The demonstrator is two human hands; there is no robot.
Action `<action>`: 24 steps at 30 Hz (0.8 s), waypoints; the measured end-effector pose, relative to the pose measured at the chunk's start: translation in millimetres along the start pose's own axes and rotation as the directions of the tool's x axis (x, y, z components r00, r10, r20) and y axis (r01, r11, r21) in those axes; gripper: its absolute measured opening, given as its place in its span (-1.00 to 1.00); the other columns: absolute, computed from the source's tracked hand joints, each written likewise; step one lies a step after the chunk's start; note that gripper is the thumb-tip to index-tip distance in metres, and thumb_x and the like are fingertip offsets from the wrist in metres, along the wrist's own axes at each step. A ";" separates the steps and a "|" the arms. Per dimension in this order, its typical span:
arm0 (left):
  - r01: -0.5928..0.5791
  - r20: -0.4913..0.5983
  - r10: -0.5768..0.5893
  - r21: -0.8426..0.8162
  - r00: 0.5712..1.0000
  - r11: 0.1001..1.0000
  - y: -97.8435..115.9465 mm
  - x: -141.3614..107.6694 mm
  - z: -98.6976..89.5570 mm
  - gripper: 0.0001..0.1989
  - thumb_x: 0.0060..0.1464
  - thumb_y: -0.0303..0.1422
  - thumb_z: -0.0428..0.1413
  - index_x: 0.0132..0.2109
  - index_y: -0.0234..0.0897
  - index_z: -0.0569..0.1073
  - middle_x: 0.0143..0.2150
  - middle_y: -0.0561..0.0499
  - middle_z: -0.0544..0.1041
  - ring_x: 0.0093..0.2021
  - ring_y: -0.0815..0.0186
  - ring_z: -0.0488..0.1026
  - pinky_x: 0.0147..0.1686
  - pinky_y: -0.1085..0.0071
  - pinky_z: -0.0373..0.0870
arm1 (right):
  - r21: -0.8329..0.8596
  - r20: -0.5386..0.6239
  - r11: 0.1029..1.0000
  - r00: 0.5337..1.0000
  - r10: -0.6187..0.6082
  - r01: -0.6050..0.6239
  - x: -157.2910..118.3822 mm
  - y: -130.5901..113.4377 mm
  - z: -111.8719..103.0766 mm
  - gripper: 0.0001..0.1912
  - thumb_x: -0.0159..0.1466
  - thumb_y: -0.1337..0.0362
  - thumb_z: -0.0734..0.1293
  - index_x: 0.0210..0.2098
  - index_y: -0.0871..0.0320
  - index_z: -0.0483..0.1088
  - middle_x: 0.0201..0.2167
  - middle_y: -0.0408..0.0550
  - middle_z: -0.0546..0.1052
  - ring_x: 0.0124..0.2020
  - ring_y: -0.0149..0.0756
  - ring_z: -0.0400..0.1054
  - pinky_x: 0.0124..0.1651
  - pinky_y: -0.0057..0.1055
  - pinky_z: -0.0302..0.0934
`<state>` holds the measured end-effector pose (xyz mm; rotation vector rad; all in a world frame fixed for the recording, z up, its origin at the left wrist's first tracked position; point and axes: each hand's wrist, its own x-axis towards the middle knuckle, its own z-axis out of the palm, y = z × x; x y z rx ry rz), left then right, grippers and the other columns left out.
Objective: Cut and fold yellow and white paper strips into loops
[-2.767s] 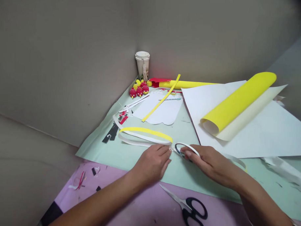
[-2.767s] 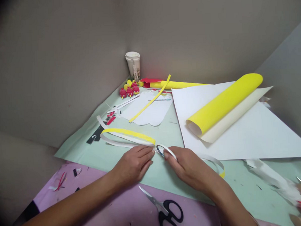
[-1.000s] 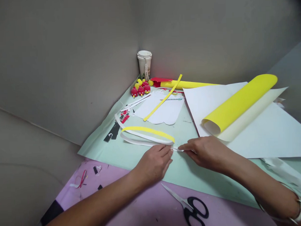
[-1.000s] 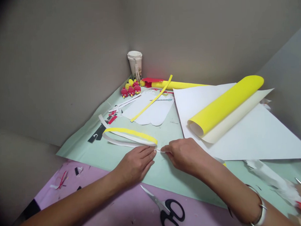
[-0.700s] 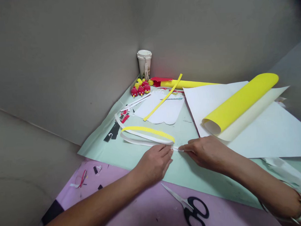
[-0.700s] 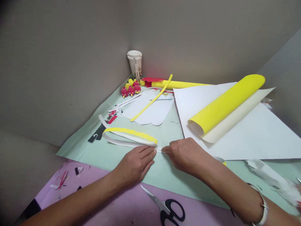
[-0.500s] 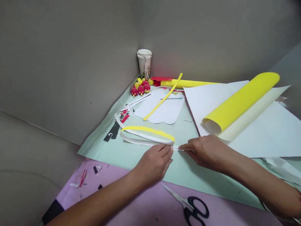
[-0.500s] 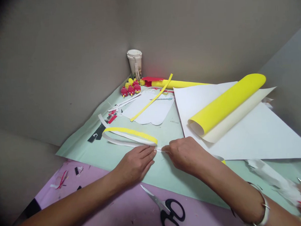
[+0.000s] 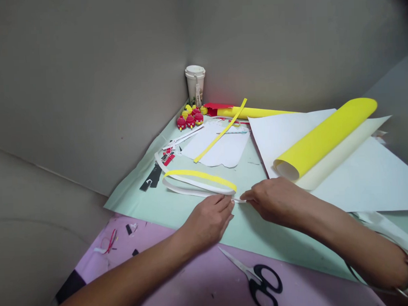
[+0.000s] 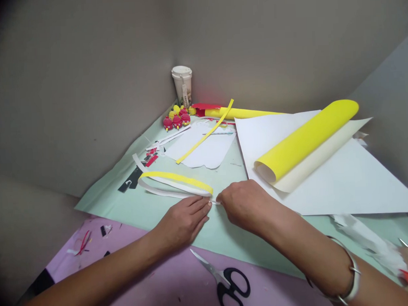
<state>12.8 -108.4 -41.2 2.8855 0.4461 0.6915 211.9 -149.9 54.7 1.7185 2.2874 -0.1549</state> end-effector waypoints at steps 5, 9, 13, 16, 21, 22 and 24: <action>-0.006 -0.012 0.006 0.012 1.000 1.000 -0.8 -0.5 1.4 -0.69 0.28 -0.44 -0.02 0.10 -0.45 0.43 0.04 -0.18 0.53 0.10 0.19 0.44 0.11 0.24 0.38 | -0.053 0.081 0.998 0.996 0.027 -0.023 0.6 -2.9 -2.5 -0.63 0.29 0.37 0.18 -0.08 -0.04 0.56 -0.35 0.05 0.64 -0.35 -0.05 0.55 -0.44 -0.36 0.21; -0.008 -0.006 0.008 0.024 1.000 1.000 -0.9 -0.7 1.7 -0.68 0.29 -0.43 -0.03 0.10 -0.46 0.43 0.05 -0.17 0.53 0.10 0.19 0.43 0.13 0.25 0.37 | -0.058 0.110 0.998 0.994 0.028 -0.022 -0.3 -2.4 1.4 -0.60 0.30 0.39 0.16 -0.05 -0.06 0.54 -0.32 0.03 0.64 -0.33 -0.09 0.55 -0.42 -0.37 0.21; -0.016 -0.005 0.016 0.023 1.000 1.000 -0.7 -0.4 0.7 -0.68 0.29 -0.44 -0.03 0.10 -0.46 0.43 0.04 -0.18 0.53 0.09 0.21 0.43 0.14 0.25 0.37 | -0.051 0.117 0.998 0.993 0.028 -0.022 -0.1 -1.0 4.4 -0.61 0.30 0.40 0.17 -0.07 -0.05 0.54 -0.33 0.03 0.64 -0.34 -0.09 0.55 -0.44 -0.39 0.15; -0.016 -0.004 0.016 0.019 1.000 1.000 -0.8 -0.7 0.5 -0.69 0.28 -0.44 -0.03 0.10 -0.46 0.43 0.04 -0.18 0.53 0.10 0.22 0.43 0.14 0.26 0.37 | -0.044 0.103 0.999 0.995 0.016 -0.011 0.3 -0.4 5.6 -0.60 0.29 0.41 0.17 -0.06 -0.08 0.53 -0.34 0.03 0.64 -0.36 -0.12 0.54 -0.46 -0.42 0.09; -0.003 -0.001 0.003 0.019 1.000 1.000 -0.5 -1.4 1.1 -0.68 0.29 -0.43 -0.03 0.11 -0.46 0.42 0.07 -0.16 0.52 0.10 0.21 0.43 0.15 0.25 0.37 | -0.062 0.110 0.998 0.994 0.019 -0.012 0.5 -0.3 8.2 -0.61 0.29 0.41 0.18 -0.08 -0.08 0.54 -0.36 0.01 0.63 -0.37 -0.13 0.54 -0.48 -0.43 0.04; -0.004 0.000 0.004 0.021 1.000 1.000 -0.4 -1.3 1.1 -0.68 0.29 -0.43 -0.03 0.11 -0.46 0.42 0.08 -0.16 0.52 0.10 0.21 0.43 0.16 0.25 0.36 | -0.069 0.111 0.998 0.994 0.019 -0.012 0.5 -0.2 8.8 -0.61 0.29 0.42 0.18 -0.09 -0.08 0.54 -0.37 0.01 0.63 -0.38 -0.14 0.54 -0.49 -0.43 0.03; -0.006 0.000 0.006 0.027 1.000 1.000 -0.2 -1.1 0.9 -0.67 0.29 -0.42 -0.04 0.11 -0.47 0.43 0.08 -0.16 0.51 0.10 0.21 0.42 0.17 0.26 0.35 | -0.085 0.105 0.996 0.994 0.019 -0.010 0.4 0.1 9.8 -0.62 0.28 0.43 0.18 -0.11 -0.06 0.54 -0.38 0.00 0.63 -0.40 -0.15 0.53 -0.49 -0.44 0.03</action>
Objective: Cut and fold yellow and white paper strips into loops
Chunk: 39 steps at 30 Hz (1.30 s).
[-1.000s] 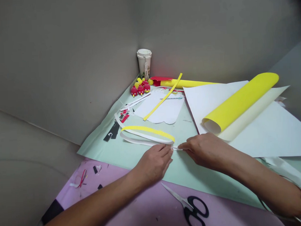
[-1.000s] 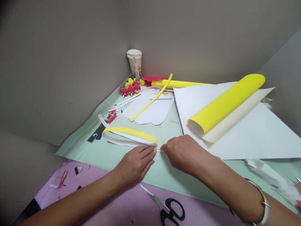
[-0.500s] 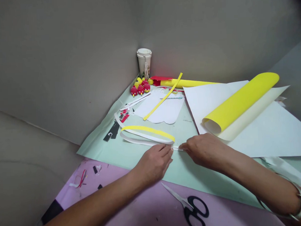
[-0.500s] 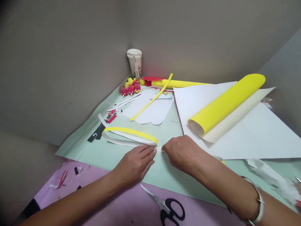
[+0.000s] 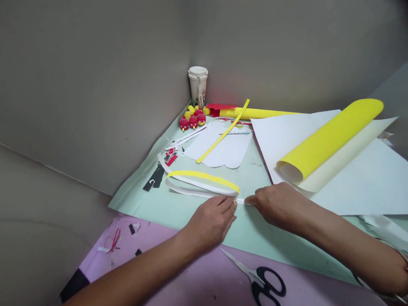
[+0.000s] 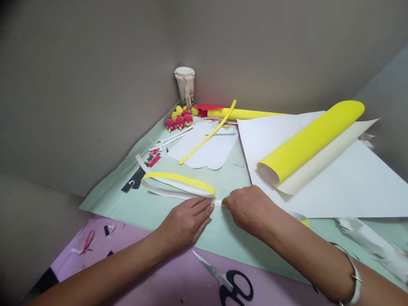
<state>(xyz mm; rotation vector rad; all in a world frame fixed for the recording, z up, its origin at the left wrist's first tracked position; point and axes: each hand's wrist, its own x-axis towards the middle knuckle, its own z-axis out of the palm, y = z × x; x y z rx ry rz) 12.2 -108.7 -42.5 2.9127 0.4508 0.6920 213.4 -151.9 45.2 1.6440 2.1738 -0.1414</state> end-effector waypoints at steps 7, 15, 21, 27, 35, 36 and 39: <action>0.007 -0.012 -0.007 0.007 1.000 1.000 0.6 -0.4 0.3 -0.68 0.29 -0.42 -0.02 0.11 -0.46 0.43 0.07 -0.15 0.52 0.10 0.22 0.42 0.17 0.27 0.35 | -0.020 -0.034 1.000 0.999 -0.010 0.009 0.9 0.5 3.2 -0.64 0.29 0.42 0.19 -0.14 -0.07 0.55 -0.41 -0.01 0.62 -0.41 -0.14 0.54 -0.53 -0.42 -0.09; 0.016 -0.003 -0.016 0.001 1.000 1.000 1.1 -0.5 -0.7 -0.68 0.29 -0.42 -0.03 0.11 -0.45 0.43 0.09 -0.15 0.51 0.10 0.21 0.43 0.17 0.27 0.36 | -0.049 -0.050 0.999 0.999 -0.022 0.019 1.0 -0.6 6.9 -0.64 0.28 0.43 0.21 -0.11 -0.06 0.54 -0.42 -0.03 0.61 -0.45 -0.16 0.52 -0.55 -0.40 -0.19; 0.016 0.001 -0.016 -0.001 1.000 1.000 1.2 -0.3 -0.8 -0.68 0.29 -0.42 -0.04 0.12 -0.44 0.42 0.09 -0.16 0.51 0.11 0.21 0.43 0.16 0.26 0.37 | -0.055 -0.029 0.998 1.000 -0.012 0.011 0.9 -2.3 5.2 -0.65 0.28 0.44 0.21 -0.12 -0.04 0.54 -0.44 -0.03 0.60 -0.47 -0.18 0.51 -0.55 -0.41 -0.17; 0.012 0.003 -0.012 0.008 1.000 1.000 1.3 -0.9 -0.8 -0.67 0.30 -0.42 -0.04 0.12 -0.44 0.42 0.09 -0.16 0.51 0.10 0.21 0.43 0.16 0.27 0.37 | 0.009 -0.008 1.000 1.000 0.007 -0.007 1.0 -2.6 2.4 -0.67 0.27 0.46 0.21 -0.19 0.02 0.57 -0.43 0.02 0.59 -0.48 -0.26 0.48 -0.53 -0.45 -0.10; 0.001 -0.003 0.000 0.042 1.000 0.999 1.9 -1.9 -0.4 -0.68 0.30 -0.42 -0.04 0.13 -0.43 0.41 0.17 -0.15 0.45 0.12 0.20 0.42 0.13 0.26 0.39 | 0.033 0.015 0.999 0.999 0.030 -0.030 -0.8 -1.1 -1.7 -0.65 0.33 0.38 0.17 -0.16 -0.01 0.57 -0.42 0.08 0.60 -0.42 -0.19 0.51 -0.49 -0.44 -0.03; -0.009 0.006 0.009 0.052 1.000 0.999 1.7 -2.1 -0.4 -0.67 0.30 -0.42 -0.04 0.14 -0.44 0.40 0.18 -0.15 0.44 0.12 0.20 0.42 0.14 0.27 0.38 | 0.032 0.015 0.999 1.000 0.027 -0.028 -0.8 -1.1 -1.6 -0.65 0.34 0.38 0.16 -0.16 -0.01 0.57 -0.43 0.08 0.60 -0.41 -0.19 0.51 -0.49 -0.44 -0.02; -0.044 0.043 0.041 0.082 0.998 0.996 0.5 -2.2 0.0 -0.66 0.31 -0.42 -0.04 0.15 -0.47 0.38 0.16 -0.18 0.46 0.13 0.19 0.41 0.16 0.26 0.36 | 0.036 0.007 0.999 1.000 0.017 -0.017 -0.7 -1.0 -0.2 -0.65 0.35 0.36 0.16 -0.13 -0.01 0.56 -0.43 0.08 0.60 -0.41 -0.18 0.51 -0.48 -0.44 -0.01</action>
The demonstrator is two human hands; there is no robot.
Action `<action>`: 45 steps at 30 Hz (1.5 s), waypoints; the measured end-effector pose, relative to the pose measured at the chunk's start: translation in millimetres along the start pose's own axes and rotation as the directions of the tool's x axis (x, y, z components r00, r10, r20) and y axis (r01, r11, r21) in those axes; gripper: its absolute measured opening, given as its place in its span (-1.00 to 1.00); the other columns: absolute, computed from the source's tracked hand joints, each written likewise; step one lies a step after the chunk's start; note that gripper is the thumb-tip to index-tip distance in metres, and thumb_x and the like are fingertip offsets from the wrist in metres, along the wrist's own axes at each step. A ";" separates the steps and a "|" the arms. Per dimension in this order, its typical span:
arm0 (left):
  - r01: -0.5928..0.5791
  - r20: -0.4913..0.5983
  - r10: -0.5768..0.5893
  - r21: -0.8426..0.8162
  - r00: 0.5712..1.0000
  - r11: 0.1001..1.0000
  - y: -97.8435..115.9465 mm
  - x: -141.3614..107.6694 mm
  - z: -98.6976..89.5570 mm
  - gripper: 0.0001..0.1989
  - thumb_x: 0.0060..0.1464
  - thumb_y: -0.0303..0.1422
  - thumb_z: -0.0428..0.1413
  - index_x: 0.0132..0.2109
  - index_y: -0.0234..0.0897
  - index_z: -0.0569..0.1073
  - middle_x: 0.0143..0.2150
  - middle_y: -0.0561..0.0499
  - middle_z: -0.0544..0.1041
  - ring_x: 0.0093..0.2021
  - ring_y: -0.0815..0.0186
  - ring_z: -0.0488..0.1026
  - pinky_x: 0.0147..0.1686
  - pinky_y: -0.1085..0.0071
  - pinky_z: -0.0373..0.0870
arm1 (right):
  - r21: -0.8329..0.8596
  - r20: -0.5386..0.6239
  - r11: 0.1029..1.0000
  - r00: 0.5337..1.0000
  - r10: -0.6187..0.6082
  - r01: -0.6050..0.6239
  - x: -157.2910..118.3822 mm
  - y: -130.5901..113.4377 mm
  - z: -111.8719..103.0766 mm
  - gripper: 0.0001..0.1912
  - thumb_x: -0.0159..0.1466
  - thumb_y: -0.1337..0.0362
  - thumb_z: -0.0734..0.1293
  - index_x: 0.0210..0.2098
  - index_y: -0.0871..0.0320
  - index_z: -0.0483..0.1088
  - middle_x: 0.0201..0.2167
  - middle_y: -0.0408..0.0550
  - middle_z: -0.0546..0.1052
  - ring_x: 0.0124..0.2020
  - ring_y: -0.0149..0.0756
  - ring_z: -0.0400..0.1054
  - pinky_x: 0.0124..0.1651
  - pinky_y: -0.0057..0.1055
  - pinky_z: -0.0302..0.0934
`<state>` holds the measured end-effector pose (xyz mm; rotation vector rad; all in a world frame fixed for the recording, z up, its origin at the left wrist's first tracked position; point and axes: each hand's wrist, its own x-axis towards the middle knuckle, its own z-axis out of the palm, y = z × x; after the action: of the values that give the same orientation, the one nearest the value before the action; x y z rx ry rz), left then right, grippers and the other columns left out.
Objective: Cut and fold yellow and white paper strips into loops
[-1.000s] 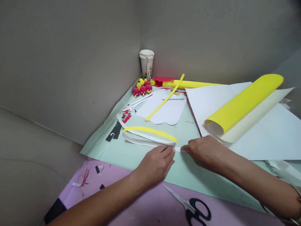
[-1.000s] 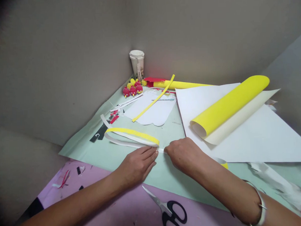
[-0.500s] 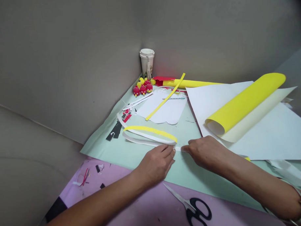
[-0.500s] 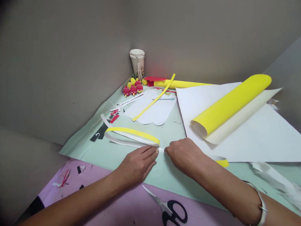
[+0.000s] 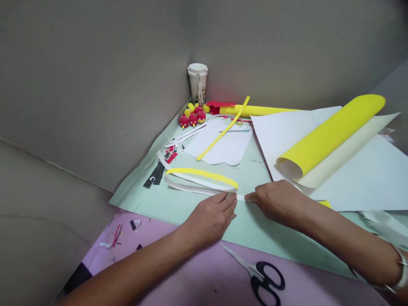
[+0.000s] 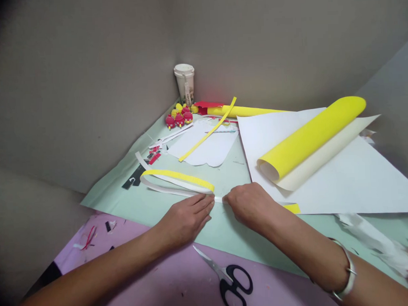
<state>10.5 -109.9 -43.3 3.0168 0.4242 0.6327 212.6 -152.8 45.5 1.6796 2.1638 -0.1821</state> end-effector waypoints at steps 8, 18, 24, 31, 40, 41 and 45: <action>-0.042 0.025 0.042 0.032 0.999 0.999 -0.3 -0.1 3.3 -0.65 0.27 -0.52 -0.09 0.15 -0.57 0.34 0.15 -0.31 0.44 0.18 0.14 0.37 0.20 0.21 0.30 | 0.005 -0.033 1.000 0.999 0.008 -0.007 -2.3 0.3 5.3 -0.65 0.34 0.38 0.16 -0.15 -0.03 0.56 -0.42 0.04 0.60 -0.40 -0.18 0.51 -0.49 -0.43 -0.02; 0.019 0.120 -0.025 0.048 0.992 0.999 10.0 8.5 1.6 -0.59 0.23 -0.54 -0.09 0.21 -0.54 0.25 0.09 -0.31 0.47 0.13 0.10 0.40 0.06 0.21 0.38 | 0.023 -0.028 1.000 1.000 0.007 -0.007 -2.6 -0.2 3.7 -0.64 0.31 0.41 0.17 -0.13 -0.03 0.56 -0.38 0.04 0.61 -0.39 -0.21 0.51 -0.49 -0.45 -0.04; 0.062 0.117 -0.086 0.196 0.989 0.979 24.2 14.1 8.0 -0.60 0.32 -0.39 -0.10 0.19 -0.59 0.31 0.07 -0.30 0.49 0.10 0.04 0.40 0.01 0.22 0.38 | 0.032 -0.029 0.999 1.000 0.003 -0.002 -3.2 0.6 6.8 -0.65 0.30 0.40 0.19 -0.12 -0.05 0.54 -0.40 0.02 0.61 -0.41 -0.22 0.51 -0.51 -0.45 -0.11; 0.230 0.118 -0.268 0.267 0.956 0.936 46.0 24.8 9.5 -0.50 0.27 -0.26 0.01 0.16 -0.65 0.35 0.08 -0.39 0.43 0.07 -0.04 0.38 0.03 0.12 0.33 | 0.062 -0.033 0.998 0.999 -0.003 0.005 -5.3 1.5 8.3 -0.64 0.25 0.43 0.20 -0.13 -0.04 0.53 -0.40 0.00 0.60 -0.38 -0.18 0.52 -0.50 -0.44 -0.08; 0.229 0.091 -0.267 0.303 0.959 0.925 50.0 30.9 11.4 -0.54 0.26 -0.22 0.04 0.06 -0.61 0.46 0.03 -0.37 0.44 0.02 -0.04 0.38 -0.03 0.14 0.34 | 0.062 -0.033 0.998 0.999 0.000 0.002 -3.9 1.5 11.4 -0.69 0.24 0.41 0.22 -0.15 -0.01 0.52 -0.43 -0.01 0.59 -0.40 -0.20 0.50 -0.48 -0.46 -0.04; 0.229 0.093 -0.269 0.307 0.959 0.924 50.3 31.6 11.5 -0.52 0.26 -0.22 0.03 0.06 -0.63 0.45 0.01 -0.37 0.44 0.02 -0.05 0.37 -0.02 0.13 0.34 | 0.059 -0.042 0.998 0.999 -0.004 0.007 -3.5 1.7 12.8 -0.69 0.24 0.41 0.22 -0.16 -0.02 0.52 -0.44 -0.01 0.58 -0.40 -0.20 0.50 -0.48 -0.46 -0.04; 0.238 0.121 -0.282 0.289 0.952 0.927 51.2 35.0 8.7 -0.54 0.26 -0.22 0.03 0.06 -0.61 0.46 -0.08 -0.32 0.47 -0.02 -0.01 0.38 -0.08 0.16 0.36 | 0.052 -0.068 0.999 0.998 -0.010 0.013 -2.3 2.5 18.7 -0.70 0.25 0.41 0.22 -0.17 -0.01 0.53 -0.43 -0.01 0.59 -0.42 -0.21 0.50 -0.50 -0.46 -0.06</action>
<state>58.0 -149.4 -33.3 3.1427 0.9560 0.3321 219.6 -160.5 29.6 1.7261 2.2370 -0.1893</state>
